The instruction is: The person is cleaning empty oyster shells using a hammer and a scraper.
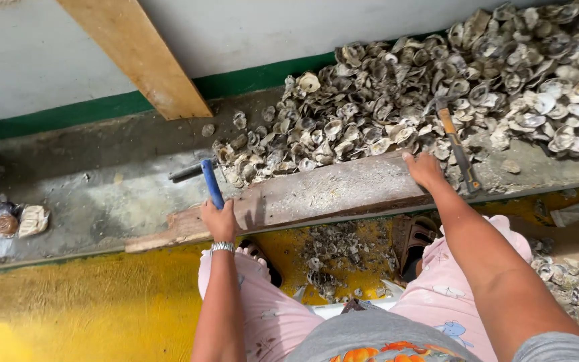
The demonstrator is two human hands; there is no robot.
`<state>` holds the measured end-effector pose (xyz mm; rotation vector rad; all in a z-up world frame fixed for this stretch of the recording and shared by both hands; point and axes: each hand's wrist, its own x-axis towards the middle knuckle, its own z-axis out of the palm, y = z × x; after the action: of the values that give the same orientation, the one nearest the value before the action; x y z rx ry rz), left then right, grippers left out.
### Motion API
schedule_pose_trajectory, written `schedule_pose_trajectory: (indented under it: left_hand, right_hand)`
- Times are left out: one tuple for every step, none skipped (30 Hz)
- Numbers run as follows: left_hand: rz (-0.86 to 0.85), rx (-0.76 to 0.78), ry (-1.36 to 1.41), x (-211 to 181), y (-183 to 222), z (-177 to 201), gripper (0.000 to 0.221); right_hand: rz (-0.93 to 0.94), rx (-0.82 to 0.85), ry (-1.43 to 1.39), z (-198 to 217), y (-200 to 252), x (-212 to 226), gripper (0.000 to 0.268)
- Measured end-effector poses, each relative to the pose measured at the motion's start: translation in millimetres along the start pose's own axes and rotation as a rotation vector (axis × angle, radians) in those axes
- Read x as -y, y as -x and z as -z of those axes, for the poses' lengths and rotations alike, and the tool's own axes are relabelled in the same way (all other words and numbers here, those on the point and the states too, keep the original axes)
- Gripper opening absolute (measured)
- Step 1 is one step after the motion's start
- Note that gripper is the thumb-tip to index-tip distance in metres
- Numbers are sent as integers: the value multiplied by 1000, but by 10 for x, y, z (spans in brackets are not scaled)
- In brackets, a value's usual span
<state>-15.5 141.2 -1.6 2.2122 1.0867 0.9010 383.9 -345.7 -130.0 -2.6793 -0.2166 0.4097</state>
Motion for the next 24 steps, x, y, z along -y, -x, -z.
schedule_pose_trajectory:
  left_hand:
    - [4, 3, -14, 50, 12, 33, 30]
    - [118, 104, -28, 69, -29, 7, 33]
    - [232, 204, -40, 89, -73, -11, 36]
    - [232, 198, -37, 39, -149, -22, 36]
    - [217, 308, -97, -9, -227, -34, 38]
    - [210, 426, -158, -40, -222, -42, 43]
    - [220, 427, -156, 9, -205, -67, 43]
    - [136, 494, -236, 42, -213, -118, 50]
    - [51, 561, -316, 70, -221, -176, 57]
    - [57, 578, -320, 102, -187, -164, 57]
    - [26, 603, -355, 128, -148, -151, 63]
    - [-11, 615, -386, 138, -169, -161, 68]
    - [-12, 620, -386, 54, -167, -71, 68]
    - [-32, 627, -399, -66, -236, -20, 69]
    - [-51, 634, -412, -185, -304, 35, 70]
    - [-49, 639, -412, -226, -278, 125, 70]
    - [-62, 665, -380, -262, -249, 215, 67]
    - [-74, 684, -349, -297, -243, 305, 64]
    - [-70, 680, -349, -296, -238, 317, 64]
    - [-143, 642, -296, -282, -192, 367, 62]
    - [-215, 601, -243, -272, -140, 417, 59]
    - [-217, 612, -245, -259, -86, 436, 59]
    - [-273, 570, -218, -251, -24, 463, 57]
    - [-335, 510, -182, -290, -38, 430, 56]
  right_hand:
    - [0, 15, -3, 62, 150, 81, 72]
    - [-27, 25, -52, 194, 202, 197, 71]
    - [-54, 36, -101, 328, 260, 317, 72]
    - [-47, 34, -101, 360, 270, 343, 72]
    - [-63, 32, -101, 389, 279, 371, 72]
    - [-83, 38, -93, 415, 339, 340, 75]
    - [-81, 42, -85, 431, 354, 384, 75]
    - [-134, 42, -153, 459, 357, 421, 77]
    - [-186, 42, -221, 489, 354, 454, 80]
    - [-200, 52, -215, 435, 381, 391, 80]
    - [-252, 47, -319, 385, 413, 321, 76]
    - [-295, 32, -428, 352, 376, 296, 74]
    - [-299, 33, -427, 332, 409, 258, 74]
    - [-208, -57, -530, 359, 374, 257, 57]
    - [-114, -147, -631, 387, 341, 258, 40]
    - [-118, -145, -628, 387, 343, 211, 40]
    - [-143, -215, -774, 382, 348, 162, 50]
    - [-161, -286, -921, 377, 305, 151, 60]
    - [-157, -283, -920, 515, 370, 292, 60]
    - [-100, -324, -1022, 624, 488, 412, 49]
    - [-42, -365, -1123, 737, 606, 526, 41]
    - [-53, -366, -1123, 711, 657, 509, 41]
    - [-134, -373, -1125, 692, 717, 488, 39]
    - [-196, -388, -1131, 751, 662, 518, 38]
